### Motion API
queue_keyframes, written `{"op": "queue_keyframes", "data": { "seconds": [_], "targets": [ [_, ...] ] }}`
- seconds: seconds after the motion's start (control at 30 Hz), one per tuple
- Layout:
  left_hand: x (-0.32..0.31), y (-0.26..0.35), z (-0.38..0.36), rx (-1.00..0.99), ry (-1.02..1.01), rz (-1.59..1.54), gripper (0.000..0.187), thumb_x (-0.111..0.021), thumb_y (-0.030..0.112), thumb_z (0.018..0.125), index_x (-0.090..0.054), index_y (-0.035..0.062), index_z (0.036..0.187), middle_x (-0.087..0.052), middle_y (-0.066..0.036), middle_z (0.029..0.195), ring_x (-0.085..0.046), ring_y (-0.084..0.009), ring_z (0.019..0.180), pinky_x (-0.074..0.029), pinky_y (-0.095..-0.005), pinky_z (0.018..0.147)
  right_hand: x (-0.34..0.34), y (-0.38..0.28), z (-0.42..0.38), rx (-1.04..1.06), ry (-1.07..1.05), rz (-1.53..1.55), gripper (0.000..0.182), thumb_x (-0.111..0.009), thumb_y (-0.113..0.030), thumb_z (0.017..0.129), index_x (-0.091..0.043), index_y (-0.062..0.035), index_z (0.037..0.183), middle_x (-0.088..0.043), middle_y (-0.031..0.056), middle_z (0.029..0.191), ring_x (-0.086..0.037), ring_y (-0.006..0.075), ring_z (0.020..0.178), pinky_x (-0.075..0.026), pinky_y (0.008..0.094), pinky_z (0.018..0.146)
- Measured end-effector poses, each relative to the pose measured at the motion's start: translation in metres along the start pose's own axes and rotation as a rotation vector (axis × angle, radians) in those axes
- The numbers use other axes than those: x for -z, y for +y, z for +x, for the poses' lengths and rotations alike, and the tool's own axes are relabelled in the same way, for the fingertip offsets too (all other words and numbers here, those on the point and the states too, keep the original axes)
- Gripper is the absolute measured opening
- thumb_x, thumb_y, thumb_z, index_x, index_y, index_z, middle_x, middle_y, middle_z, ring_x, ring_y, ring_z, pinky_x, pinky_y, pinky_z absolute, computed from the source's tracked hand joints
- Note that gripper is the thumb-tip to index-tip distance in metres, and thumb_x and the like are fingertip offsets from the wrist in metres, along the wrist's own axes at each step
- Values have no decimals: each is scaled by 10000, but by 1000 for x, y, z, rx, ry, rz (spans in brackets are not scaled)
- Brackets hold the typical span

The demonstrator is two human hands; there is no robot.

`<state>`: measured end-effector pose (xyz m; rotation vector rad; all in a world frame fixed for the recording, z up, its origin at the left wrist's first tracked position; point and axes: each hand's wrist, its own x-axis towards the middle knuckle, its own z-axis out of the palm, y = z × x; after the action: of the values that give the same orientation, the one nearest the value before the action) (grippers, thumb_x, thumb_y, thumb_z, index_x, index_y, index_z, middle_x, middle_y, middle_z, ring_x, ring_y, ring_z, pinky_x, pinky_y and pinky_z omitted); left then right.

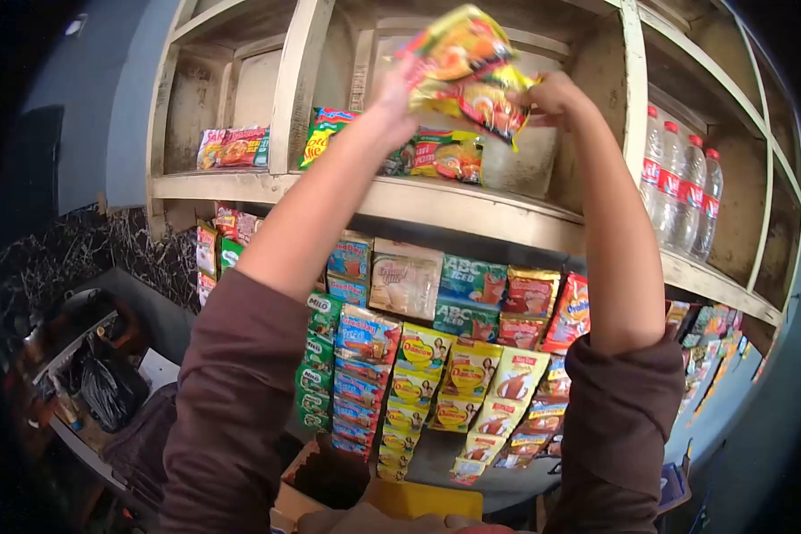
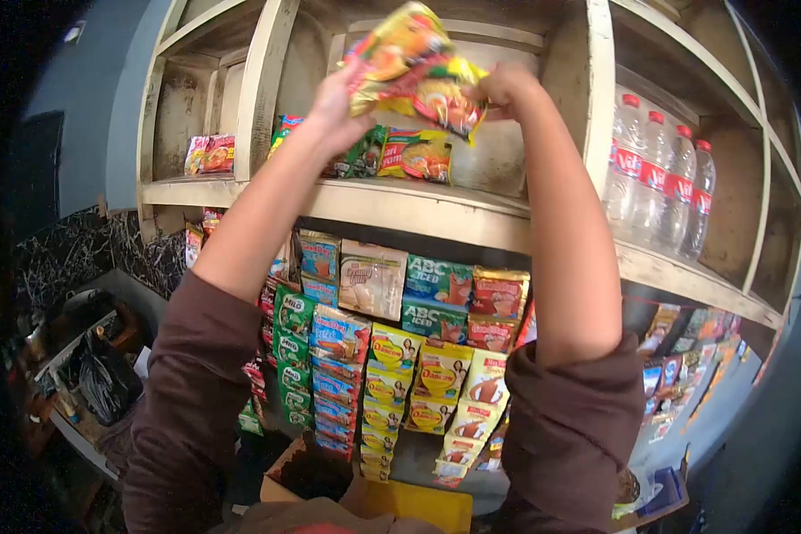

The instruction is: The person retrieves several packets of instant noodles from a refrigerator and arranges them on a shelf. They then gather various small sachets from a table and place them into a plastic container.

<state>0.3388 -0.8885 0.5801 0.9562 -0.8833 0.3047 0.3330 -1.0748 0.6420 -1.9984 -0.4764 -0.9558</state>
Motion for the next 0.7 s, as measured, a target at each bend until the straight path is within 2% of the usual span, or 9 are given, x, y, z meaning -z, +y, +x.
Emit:
{"op": "queue_keyframes", "data": {
  "seconds": [0.07, 0.13, 0.2, 0.27, 0.4, 0.47, 0.5, 0.6, 0.7],
  "targets": [
    [0, -17, 20, 99, 23, -45, 419, -321, 414, 877, -500, 107, 1099, -531, -111, 1120, -441, -253, 1076, -192, -597, 924, -11, 16, 26, -242, -277, -149, 323, -673, -30, 683, -549, -61, 980, -582, 62, 922, -579, 191, 791, -546, 339, 603],
    [5, -26, 36, 270, 50, -59, 449, -296, 419, 884, -482, 77, 1109, -495, -150, 1170, -405, -361, 1106, -187, -629, 909, -24, 31, 29, -134, -398, -248, 408, -649, -55, 719, -492, -93, 1094, -576, 58, 937, -588, 182, 807, -546, 302, 664],
    [9, -19, 35, 275, 95, 47, 469, -287, 407, 888, -422, 53, 1165, -424, -178, 1239, -308, -419, 1174, -137, -651, 918, -37, 32, 35, -124, -441, -279, 406, -648, -58, 720, -493, -99, 1093, -570, 57, 959, -588, 182, 804, -544, 302, 669],
    [13, -20, 39, 295, 113, 63, 473, -291, 396, 889, -385, 44, 1191, -384, -191, 1266, -269, -427, 1194, -106, -658, 920, -44, 42, 39, -133, -496, -294, 404, -648, -60, 721, -494, -106, 1093, -564, 56, 981, -589, 181, 801, -542, 303, 675],
    [20, -21, 42, 319, 116, 183, 493, -302, 371, 891, -304, 22, 1238, -300, -208, 1317, -197, -428, 1231, -43, -674, 915, -54, 65, 56, 18, -498, -340, 401, -680, -122, 700, -531, -153, 1070, -572, 13, 929, -581, 144, 772, -540, 286, 579],
    [18, -22, 37, 279, 123, 177, 493, -306, 362, 892, -295, 16, 1243, -274, -205, 1332, -208, -429, 1227, -39, -662, 927, -57, 76, 74, 430, -381, -1032, 368, -673, -165, 709, -543, -143, 1053, -575, 15, 955, -586, 164, 764, -532, 287, 595],
    [20, -24, 41, 277, 143, 171, 492, -307, 358, 892, -288, 17, 1247, -268, -198, 1337, -212, -423, 1228, -40, -656, 933, -55, 41, 41, 69, -423, -918, 379, -668, -210, 707, -545, -142, 1059, -572, 26, 1008, -580, 170, 813, -522, 289, 655],
    [19, -23, 40, 289, 139, 124, 484, -304, 348, 897, -276, 28, 1259, -267, -172, 1343, -234, -392, 1231, -47, -637, 951, -50, 57, 44, -118, -670, -623, 425, -677, -264, 685, -549, -121, 1064, -569, 43, 993, -544, 161, 913, -483, 319, 760],
    [14, -26, 40, 281, 155, 182, 457, -287, 346, 909, -293, 52, 1259, -305, -130, 1332, -263, -330, 1237, -67, -598, 979, -35, 54, 46, -125, -668, -641, 387, -608, -204, 742, -512, -127, 1109, -569, 65, 986, -556, 181, 893, -491, 331, 746]
  ]
}}
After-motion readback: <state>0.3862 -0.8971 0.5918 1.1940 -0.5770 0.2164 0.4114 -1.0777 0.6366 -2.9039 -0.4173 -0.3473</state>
